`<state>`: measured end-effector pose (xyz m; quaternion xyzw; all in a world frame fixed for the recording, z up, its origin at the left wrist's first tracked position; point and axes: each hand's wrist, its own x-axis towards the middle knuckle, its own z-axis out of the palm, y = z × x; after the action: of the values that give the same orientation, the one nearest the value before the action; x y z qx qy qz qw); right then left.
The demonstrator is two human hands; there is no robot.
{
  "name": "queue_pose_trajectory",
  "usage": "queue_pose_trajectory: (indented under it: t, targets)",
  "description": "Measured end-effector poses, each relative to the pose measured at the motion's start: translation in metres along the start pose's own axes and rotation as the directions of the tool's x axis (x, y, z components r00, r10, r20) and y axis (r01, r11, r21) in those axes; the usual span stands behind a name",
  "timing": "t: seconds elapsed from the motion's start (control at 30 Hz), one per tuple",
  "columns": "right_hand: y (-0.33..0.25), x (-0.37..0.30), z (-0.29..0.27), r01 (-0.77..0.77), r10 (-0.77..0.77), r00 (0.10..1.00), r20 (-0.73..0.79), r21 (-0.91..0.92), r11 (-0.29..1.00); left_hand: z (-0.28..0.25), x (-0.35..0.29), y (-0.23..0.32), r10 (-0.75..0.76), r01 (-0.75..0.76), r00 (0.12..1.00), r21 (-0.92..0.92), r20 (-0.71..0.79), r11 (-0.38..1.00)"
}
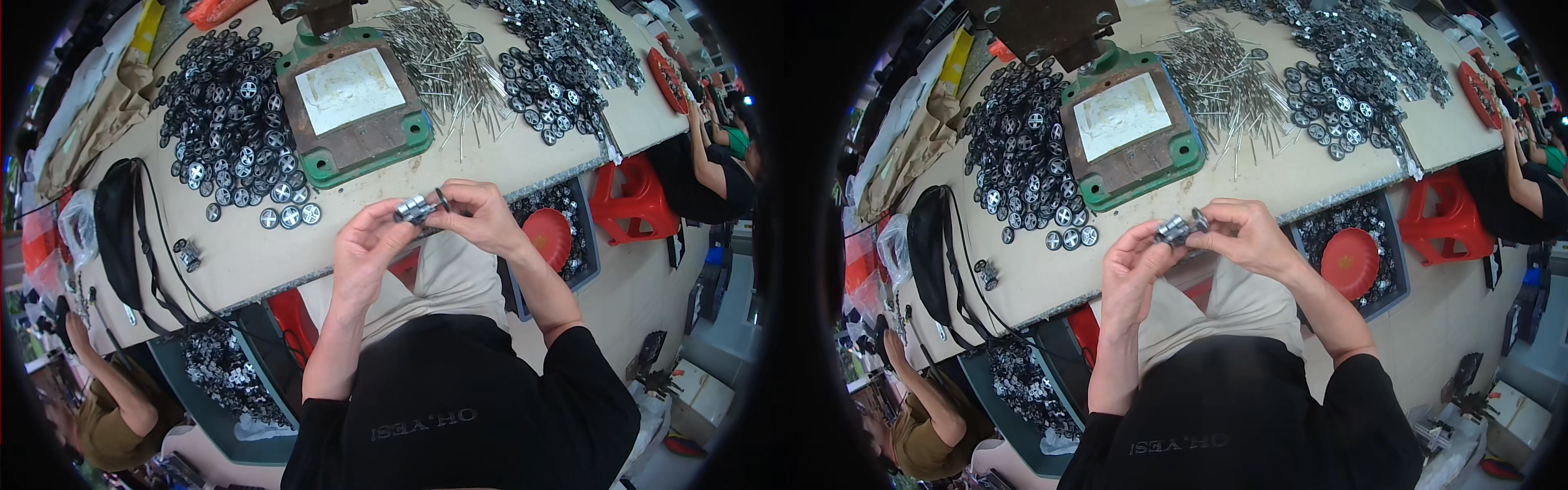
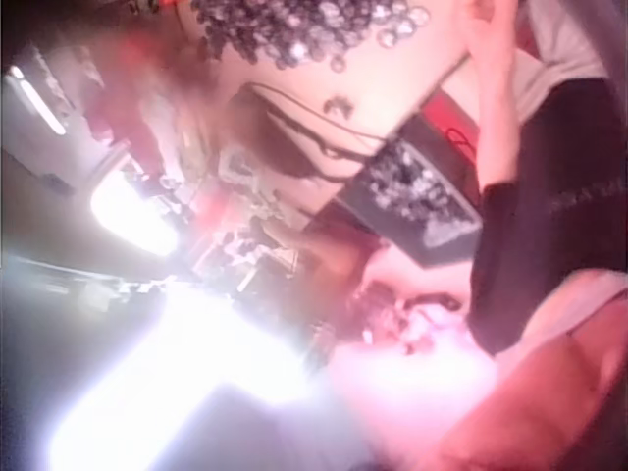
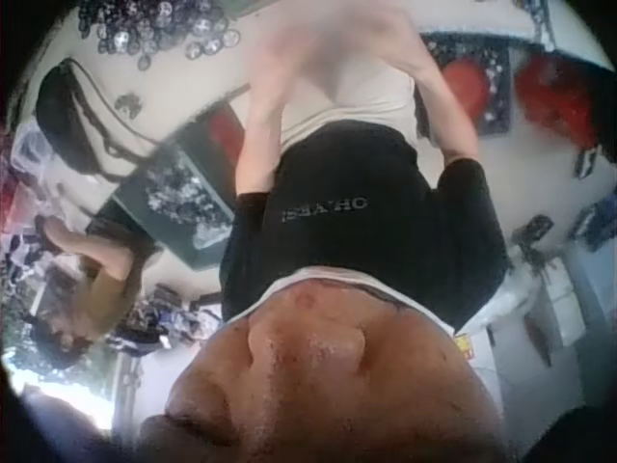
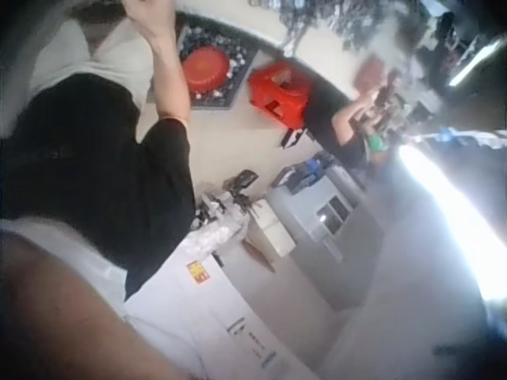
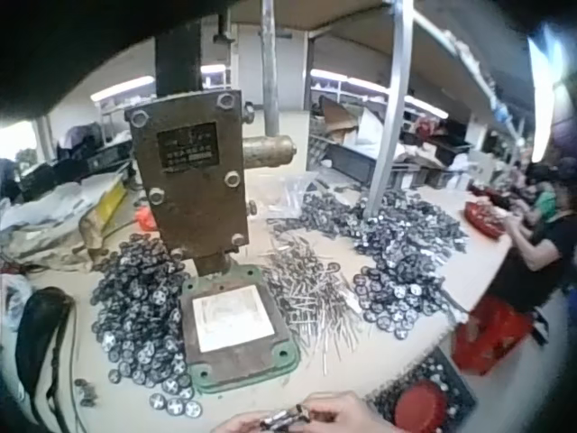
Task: The person assembles small circular components by hand using a manual press at a workbench.
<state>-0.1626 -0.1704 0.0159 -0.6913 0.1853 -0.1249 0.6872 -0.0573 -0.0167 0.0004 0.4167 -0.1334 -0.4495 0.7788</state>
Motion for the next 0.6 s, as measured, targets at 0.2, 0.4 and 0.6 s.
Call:
queue_pose_trajectory:
  t: [0.2, 0.4, 0.6]
  targets:
    - [-0.035, 0.013, -0.007, 0.245, -0.147, 0.964, 0.222, -0.522, 0.817, 0.010, 0.018, 0.044, 0.117, -0.238, 0.970, 0.761, 0.211, 0.603]
    - [-0.047, 0.042, -0.019, 0.260, -0.306, 0.952, -0.019, -0.477, 0.840, 0.013, 0.092, 0.088, 0.437, -0.310, 0.899, 0.738, 0.022, 0.600]
    - [-0.041, 0.044, -0.032, 0.198, -0.238, 0.971, -0.002, -0.550, 0.811, -0.013, 0.144, 0.081, 0.551, -0.356, 0.834, 0.793, 0.031, 0.495]
